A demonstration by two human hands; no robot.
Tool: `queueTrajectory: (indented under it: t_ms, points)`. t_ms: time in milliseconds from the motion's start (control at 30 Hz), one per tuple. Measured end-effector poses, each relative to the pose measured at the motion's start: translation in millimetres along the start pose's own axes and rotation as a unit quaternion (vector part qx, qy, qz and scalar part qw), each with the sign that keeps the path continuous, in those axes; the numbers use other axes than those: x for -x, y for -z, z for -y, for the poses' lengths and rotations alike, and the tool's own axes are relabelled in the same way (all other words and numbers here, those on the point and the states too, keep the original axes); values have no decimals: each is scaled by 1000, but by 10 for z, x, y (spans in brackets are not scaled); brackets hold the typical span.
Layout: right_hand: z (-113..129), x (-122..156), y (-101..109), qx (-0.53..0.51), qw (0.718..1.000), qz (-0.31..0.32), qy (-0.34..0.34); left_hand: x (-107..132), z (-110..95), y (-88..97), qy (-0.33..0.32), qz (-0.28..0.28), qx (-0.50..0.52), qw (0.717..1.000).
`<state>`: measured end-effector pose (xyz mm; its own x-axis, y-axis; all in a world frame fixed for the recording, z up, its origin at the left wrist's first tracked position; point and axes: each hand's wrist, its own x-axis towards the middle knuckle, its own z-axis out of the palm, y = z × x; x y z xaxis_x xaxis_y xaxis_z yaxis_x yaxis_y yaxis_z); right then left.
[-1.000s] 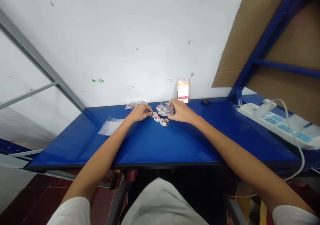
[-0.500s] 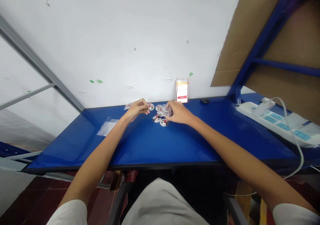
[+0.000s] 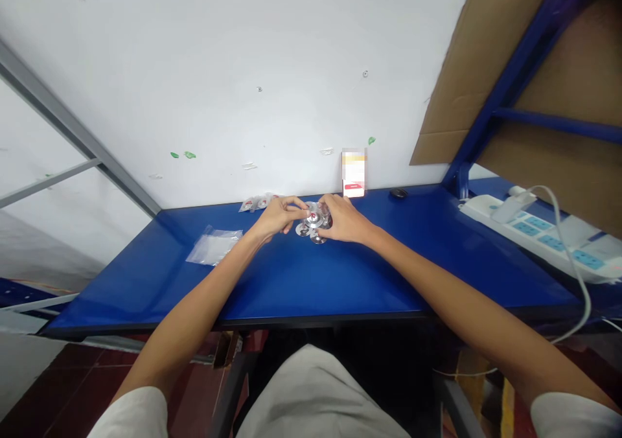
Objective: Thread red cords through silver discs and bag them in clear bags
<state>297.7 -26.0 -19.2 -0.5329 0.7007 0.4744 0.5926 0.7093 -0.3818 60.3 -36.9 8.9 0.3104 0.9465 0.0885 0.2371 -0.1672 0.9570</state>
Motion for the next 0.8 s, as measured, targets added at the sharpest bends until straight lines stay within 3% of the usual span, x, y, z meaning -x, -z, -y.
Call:
queueTrajectory:
  t_ms: [100, 367, 567, 733, 800]
  points:
    - [8, 1, -17, -2, 1000, -4, 8, 21, -28, -46, 5, -20, -1, 1000]
    - [24, 18, -7, -13, 1000, -5, 17, 69, -14, -191, 13, 48, 21, 999]
    - [49, 21, 21, -17, 1000, -4, 13, 63, 25, -261, -24, 10, -32, 999]
    - [66, 26, -1, -19, 1000, 9, 13, 92, 18, -362, -109, -107, -184, 971]
    - [67, 29, -12, -19, 999, 14, 22, 100, 21, -390, -99, -86, -162, 978]
